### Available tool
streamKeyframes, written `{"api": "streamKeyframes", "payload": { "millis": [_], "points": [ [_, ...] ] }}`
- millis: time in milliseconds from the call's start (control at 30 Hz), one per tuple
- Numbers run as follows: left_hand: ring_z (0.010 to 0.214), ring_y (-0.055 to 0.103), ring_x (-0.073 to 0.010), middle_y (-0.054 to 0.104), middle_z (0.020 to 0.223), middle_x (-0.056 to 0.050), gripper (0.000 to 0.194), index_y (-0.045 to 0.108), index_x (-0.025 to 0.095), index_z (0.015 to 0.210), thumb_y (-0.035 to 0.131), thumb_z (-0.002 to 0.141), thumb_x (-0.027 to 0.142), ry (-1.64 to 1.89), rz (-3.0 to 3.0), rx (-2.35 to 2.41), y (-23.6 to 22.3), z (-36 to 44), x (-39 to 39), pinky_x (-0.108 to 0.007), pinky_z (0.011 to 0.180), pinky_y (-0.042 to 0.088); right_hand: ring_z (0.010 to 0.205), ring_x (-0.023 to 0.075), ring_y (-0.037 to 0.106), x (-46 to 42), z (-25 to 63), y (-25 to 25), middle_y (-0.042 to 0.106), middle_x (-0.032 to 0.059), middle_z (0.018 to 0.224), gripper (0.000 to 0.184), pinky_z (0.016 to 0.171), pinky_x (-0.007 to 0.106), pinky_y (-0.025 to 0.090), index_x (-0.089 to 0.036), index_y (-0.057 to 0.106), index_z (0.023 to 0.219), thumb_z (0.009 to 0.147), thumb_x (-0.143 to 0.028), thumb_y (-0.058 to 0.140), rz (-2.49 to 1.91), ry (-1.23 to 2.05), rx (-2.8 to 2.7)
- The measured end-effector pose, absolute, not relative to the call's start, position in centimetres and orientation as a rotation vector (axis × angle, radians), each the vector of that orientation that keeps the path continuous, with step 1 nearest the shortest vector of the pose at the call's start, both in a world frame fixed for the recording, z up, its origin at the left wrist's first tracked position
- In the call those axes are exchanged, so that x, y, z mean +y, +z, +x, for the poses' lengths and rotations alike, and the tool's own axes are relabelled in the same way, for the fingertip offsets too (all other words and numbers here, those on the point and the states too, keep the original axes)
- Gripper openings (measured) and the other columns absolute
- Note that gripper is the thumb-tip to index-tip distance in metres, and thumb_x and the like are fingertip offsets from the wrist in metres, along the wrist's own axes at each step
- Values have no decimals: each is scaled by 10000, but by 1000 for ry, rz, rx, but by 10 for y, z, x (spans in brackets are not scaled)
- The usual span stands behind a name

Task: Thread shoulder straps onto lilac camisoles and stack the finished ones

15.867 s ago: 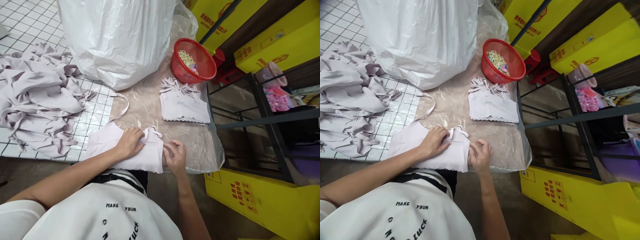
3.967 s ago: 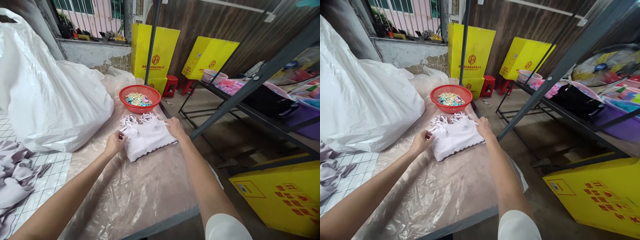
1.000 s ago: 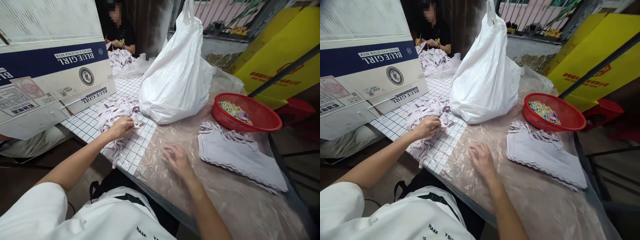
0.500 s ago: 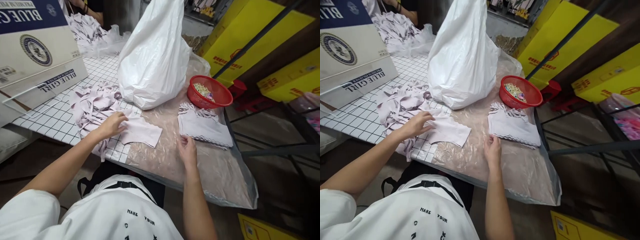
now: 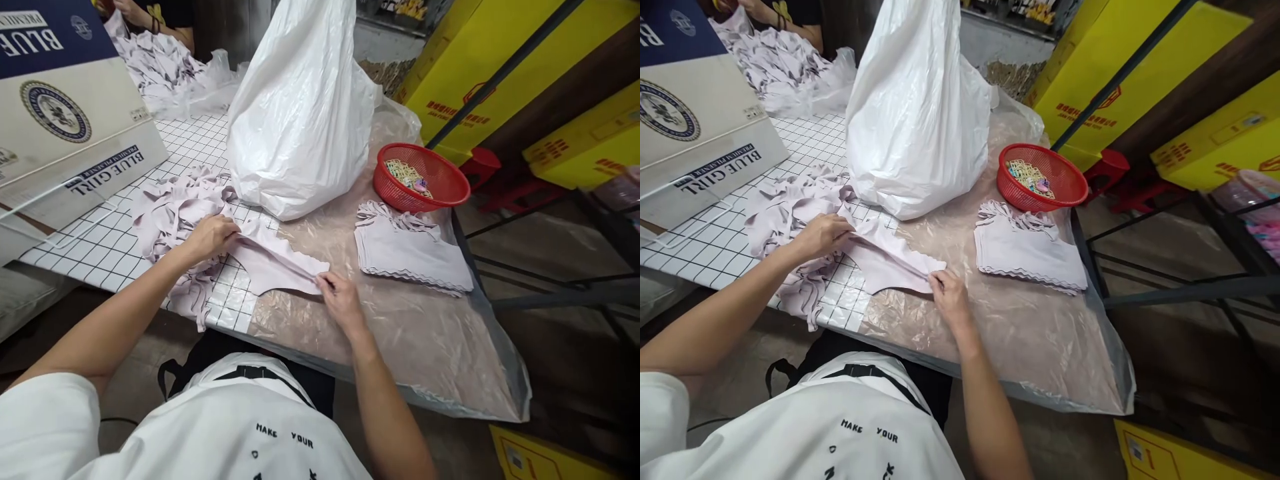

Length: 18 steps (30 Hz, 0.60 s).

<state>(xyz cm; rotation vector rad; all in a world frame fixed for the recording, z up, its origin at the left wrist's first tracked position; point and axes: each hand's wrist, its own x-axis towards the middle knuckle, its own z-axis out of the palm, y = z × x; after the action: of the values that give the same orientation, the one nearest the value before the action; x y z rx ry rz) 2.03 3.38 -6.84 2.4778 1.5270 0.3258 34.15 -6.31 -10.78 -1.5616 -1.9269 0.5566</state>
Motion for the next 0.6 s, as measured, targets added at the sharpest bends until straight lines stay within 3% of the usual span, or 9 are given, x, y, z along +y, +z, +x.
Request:
{"api": "streamKeyframes", "payload": {
  "millis": [100,200,433,500,600],
  "points": [
    [688,602,-182,713,792,-82,361,731,133,900,440,895,347,510,2349,1443,-46,32,35,-285,659,452,771,197,633,-69,371,-82,687,46,820,275,728,310,505,-210,668,839,930,-409,501,-1582,503,-1728],
    [643,592,-156,704,739,-50,325,720,143,893,482,879,365,547,2369,1329,-27,49,40,-253,622,426,699,179,619,-75,396,-58,679,30,766,285,674,296,503,-198,669,850,894,-448,539,-1637,406,-1536],
    [723,666,-235,738,868,-104,314,730,160,892,431,851,246,432,2667,1507,-23,70,46,-293,586,433,712,186,626,-99,425,-29,702,65,819,256,668,308,514,-182,700,855,864,-421,610,-1733,248,-1560],
    [660,646,-225,726,826,-109,327,724,159,859,417,877,270,389,2643,1510,-27,60,35,-305,560,428,737,191,635,-112,426,-24,701,66,827,248,682,311,518,-192,713,862,873,-421,619,-1689,364,-1695],
    [513,561,-167,677,665,-75,351,685,174,707,458,897,361,69,2482,1282,-34,34,15,-285,500,399,728,187,650,-129,425,-25,704,55,804,256,670,300,528,-206,730,859,867,-446,639,-1575,849,-1940]
  ]
}}
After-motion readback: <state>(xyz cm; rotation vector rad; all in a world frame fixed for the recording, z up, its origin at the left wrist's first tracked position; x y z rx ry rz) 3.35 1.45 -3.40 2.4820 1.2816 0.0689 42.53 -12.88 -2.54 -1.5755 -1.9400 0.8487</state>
